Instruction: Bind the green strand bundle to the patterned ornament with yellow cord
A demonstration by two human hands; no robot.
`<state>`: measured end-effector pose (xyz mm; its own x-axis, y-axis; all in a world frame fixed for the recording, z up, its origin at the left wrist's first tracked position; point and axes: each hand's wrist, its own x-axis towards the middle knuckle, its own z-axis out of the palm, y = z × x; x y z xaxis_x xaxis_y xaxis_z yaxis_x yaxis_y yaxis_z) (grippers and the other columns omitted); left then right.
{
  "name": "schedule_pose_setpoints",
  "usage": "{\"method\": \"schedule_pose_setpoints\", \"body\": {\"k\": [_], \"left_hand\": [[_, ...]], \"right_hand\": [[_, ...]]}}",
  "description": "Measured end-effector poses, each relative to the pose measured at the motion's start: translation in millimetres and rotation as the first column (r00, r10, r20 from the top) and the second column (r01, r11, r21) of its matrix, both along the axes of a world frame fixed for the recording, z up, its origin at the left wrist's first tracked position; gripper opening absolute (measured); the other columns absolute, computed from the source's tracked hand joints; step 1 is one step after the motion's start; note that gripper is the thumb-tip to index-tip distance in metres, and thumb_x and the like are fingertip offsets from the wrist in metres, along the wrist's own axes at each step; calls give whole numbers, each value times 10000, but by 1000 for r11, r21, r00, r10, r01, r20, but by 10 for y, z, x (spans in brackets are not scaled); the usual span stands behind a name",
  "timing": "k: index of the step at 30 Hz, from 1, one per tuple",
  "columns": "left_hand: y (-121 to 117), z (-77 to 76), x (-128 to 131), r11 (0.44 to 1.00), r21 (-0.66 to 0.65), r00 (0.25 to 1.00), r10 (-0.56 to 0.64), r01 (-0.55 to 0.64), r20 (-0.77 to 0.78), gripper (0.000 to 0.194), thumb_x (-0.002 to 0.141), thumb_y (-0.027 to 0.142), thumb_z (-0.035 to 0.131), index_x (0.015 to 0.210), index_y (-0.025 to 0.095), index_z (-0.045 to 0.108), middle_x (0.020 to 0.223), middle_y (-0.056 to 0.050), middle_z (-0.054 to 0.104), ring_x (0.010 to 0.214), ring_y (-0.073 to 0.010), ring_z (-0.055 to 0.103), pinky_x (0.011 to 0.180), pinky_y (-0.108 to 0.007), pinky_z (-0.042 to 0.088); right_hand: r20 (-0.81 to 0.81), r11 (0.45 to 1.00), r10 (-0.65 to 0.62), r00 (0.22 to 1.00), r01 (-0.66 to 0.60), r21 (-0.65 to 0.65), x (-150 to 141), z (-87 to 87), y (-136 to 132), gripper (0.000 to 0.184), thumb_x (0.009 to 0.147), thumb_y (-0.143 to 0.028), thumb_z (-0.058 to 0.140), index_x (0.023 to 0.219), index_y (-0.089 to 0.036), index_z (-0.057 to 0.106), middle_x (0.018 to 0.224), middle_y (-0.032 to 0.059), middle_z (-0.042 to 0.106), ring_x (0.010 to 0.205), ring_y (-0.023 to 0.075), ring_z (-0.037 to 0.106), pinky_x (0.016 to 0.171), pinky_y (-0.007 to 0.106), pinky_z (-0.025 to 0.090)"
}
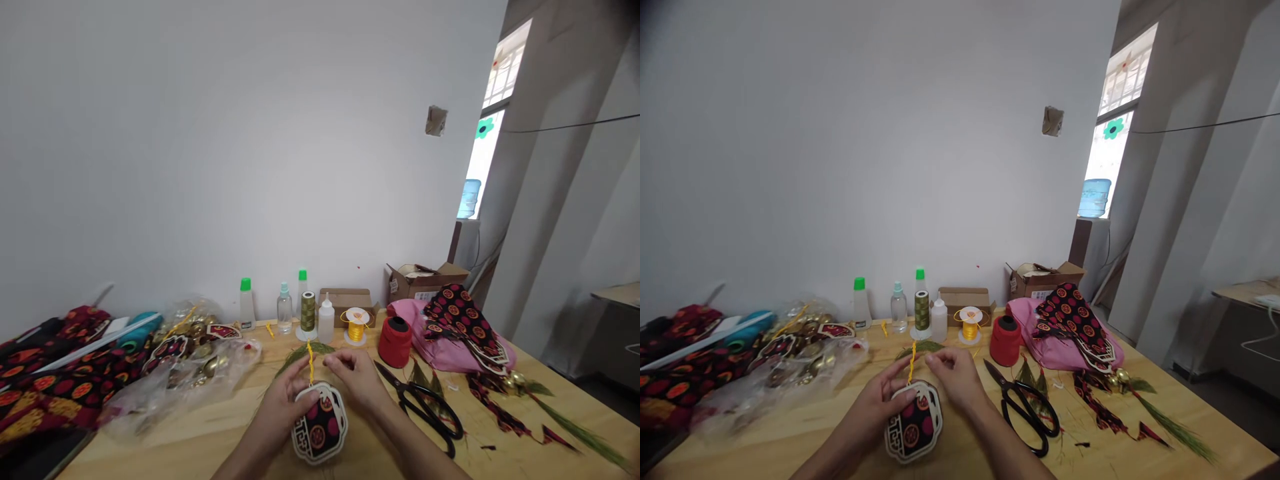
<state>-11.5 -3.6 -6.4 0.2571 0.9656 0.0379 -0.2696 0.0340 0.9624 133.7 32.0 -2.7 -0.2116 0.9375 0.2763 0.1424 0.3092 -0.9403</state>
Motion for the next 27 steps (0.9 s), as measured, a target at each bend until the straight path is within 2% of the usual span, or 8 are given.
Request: {"method": "schedule_pose_setpoints", "body": {"k": [4, 9, 13, 16, 19, 21, 25, 27], "left_hand": [[20, 30, -23, 999, -10, 996, 37, -36, 80, 574, 554, 224, 683, 1080, 143, 469, 786, -95, 677, 702, -220, 615, 648, -327, 449], [42, 62, -53, 994, -41, 986, 105, -100, 126, 374, 484, 184, 720, 840, 149, 610, 807, -92, 687, 795, -235, 600, 732, -336, 428], [33, 71, -66, 997, -64, 985, 62, -52, 164, 244, 552, 172, 677, 791, 144, 634, 734, -68, 697, 671, -205, 620, 647, -300, 443], [18, 96, -74, 997, -79, 976, 32, -15, 218, 187, 645, 227, 600, 798, 127, 643, 688, -66, 690, 608, -184, 613, 597, -280, 436], [10, 112, -89, 994, -83, 982, 80, -67, 169, 222, 668, 279, 577, 782, 105, 655, 583, -51, 670, 537, -158, 591, 544, -251, 420], [6, 111, -95, 993, -79, 990, 98, -90, 105, 258, 656, 307, 585, 796, 104, 660, 557, -46, 667, 521, -157, 583, 536, -250, 415], [2, 89, -80, 999, -38, 997, 42, -39, 61, 256, 665, 310, 574, 814, 125, 669, 789, -83, 686, 690, -195, 598, 653, -284, 422], [14, 64, -68, 1000, -13, 999, 27, -27, 33, 244, 656, 307, 583, 788, 124, 677, 912, -101, 657, 772, -218, 585, 683, -295, 422]], "right_hand": [[9, 989, 135, 991, -135, -58, -35, -76, -24, 417, 660, -474, 525, 678, -78, 657, 514, 3, 544, 471, 83, 430, 446, 191, 340], [-13, 957, 278, 961, -278, -87, -79, -40, -108, 372, 626, -430, 591, 842, -135, 652, 655, 10, 608, 556, 100, 488, 522, 201, 385], [-104, 932, 306, 947, -320, -171, -68, -5, -109, 387, 607, -438, 606, 809, -113, 660, 632, 13, 607, 525, 89, 488, 502, 194, 380], [-154, 913, 351, 924, -374, -165, -32, 6, -95, 378, 586, -413, 634, 833, -128, 653, 655, 13, 616, 534, 87, 500, 518, 193, 383], [-94, 902, 396, 914, -406, -146, 4, 18, -90, 352, 579, -390, 647, 825, -138, 653, 669, 17, 616, 546, 94, 506, 521, 196, 380], [-44, 921, 363, 931, -366, -133, -3, 24, -101, 322, 596, -386, 634, 800, -139, 659, 673, 22, 611, 555, 100, 499, 509, 194, 373], [-72, 942, 329, 942, -332, -51, -104, 16, -160, 296, 601, -362, 634, 805, -149, 656, 682, 11, 589, 602, 105, 479, 538, 198, 369], [-115, 939, 330, 937, -338, -63, -158, -6, -185, 284, 582, -374, 646, 738, -137, 660, 598, -13, 548, 531, 80, 441, 499, 185, 344]]}}
